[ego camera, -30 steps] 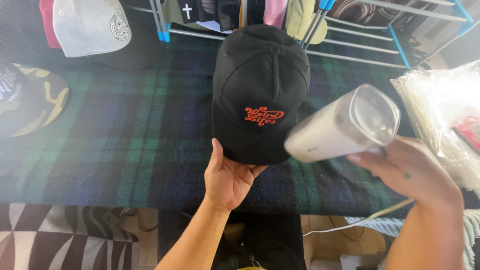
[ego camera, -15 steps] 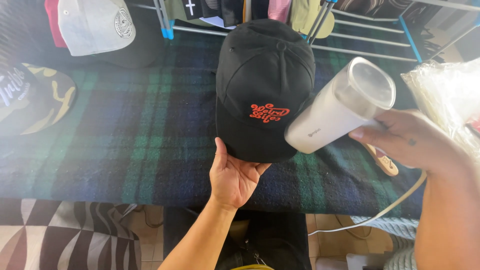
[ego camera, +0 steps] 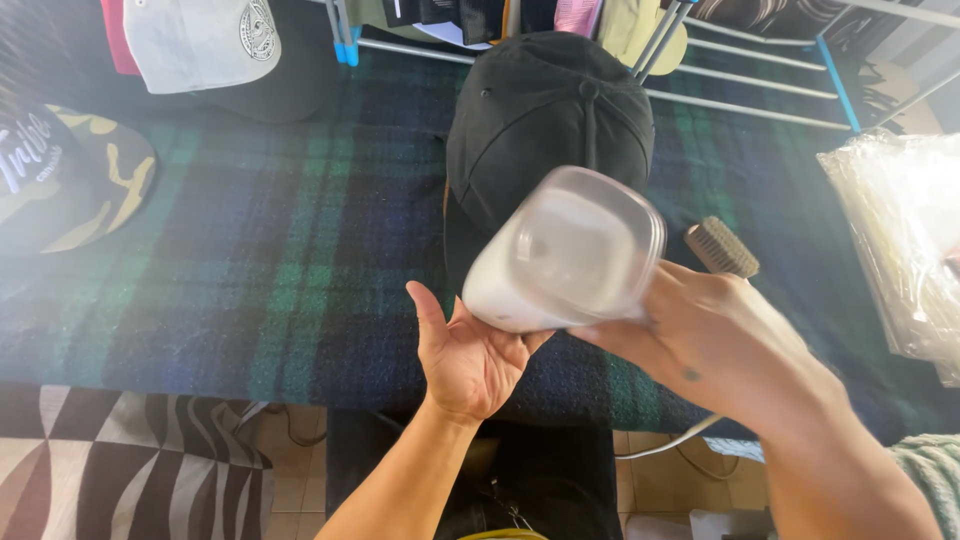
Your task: Cleaning and shaping a baseball cap using a hair dryer and a brush on a wooden head form.
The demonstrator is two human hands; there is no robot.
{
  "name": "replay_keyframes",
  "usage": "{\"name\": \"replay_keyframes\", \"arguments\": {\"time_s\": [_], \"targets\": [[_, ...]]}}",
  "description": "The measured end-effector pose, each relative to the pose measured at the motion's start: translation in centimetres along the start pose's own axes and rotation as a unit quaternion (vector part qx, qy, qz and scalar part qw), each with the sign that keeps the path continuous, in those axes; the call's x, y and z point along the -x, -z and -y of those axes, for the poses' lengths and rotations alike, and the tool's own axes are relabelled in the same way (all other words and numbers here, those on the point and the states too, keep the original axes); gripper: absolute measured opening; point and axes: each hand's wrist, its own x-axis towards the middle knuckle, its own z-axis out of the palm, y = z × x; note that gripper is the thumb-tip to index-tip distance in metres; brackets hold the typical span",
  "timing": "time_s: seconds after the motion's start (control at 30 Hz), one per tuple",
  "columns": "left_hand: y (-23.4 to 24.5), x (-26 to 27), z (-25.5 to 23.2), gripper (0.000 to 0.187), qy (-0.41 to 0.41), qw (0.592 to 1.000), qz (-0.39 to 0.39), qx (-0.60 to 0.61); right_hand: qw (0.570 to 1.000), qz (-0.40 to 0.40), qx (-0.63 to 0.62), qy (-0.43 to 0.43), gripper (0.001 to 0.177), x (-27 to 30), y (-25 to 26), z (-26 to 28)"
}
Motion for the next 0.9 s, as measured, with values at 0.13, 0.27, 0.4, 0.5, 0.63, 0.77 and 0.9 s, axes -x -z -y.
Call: {"name": "replay_keyframes", "arguments": {"time_s": [0.13,0.27,0.4,0.5,0.63,0.77,0.9], "targets": [[-1.1,0.0,0.1,0.100,-0.026,0.999,0.046,-0.005,0.993,-0.049,0.027,0.102,0.054,-2.1,0.4,3.6],[-1.0,0.0,0.1,0.093,-0.035,0.996,0.077,0.010,0.985,-0.110,0.000,0.132,0.049,-4.1,-1.5,5.6],[0.3,-0.1,0.3,0.067,-0.050,0.998,0.032,-0.001,0.923,-0.299,0.095,0.222,0.056,-3.7,-3.8,4.9],[0.2,0.1,-0.2,0.050,-0.059,0.998,-0.020,-0.001,0.891,-0.350,0.106,0.269,0.058,0.1,-3.1,3.7],[-2.4,0.2,-0.6,0.088,0.022,0.985,-0.170,-0.021,0.890,-0.376,0.118,0.230,0.042,4.7,-2.6,1.2],[-4.8,0.4,-0.8,0.073,0.014,0.950,-0.286,-0.125,0.875,-0.398,0.171,0.216,0.052,3.9,-2.5,0.5],[-1.4,0.1,-0.3,0.069,0.006,0.958,-0.258,-0.122,0.836,-0.376,0.323,0.236,0.052,2.5,-0.9,1.4]]}}
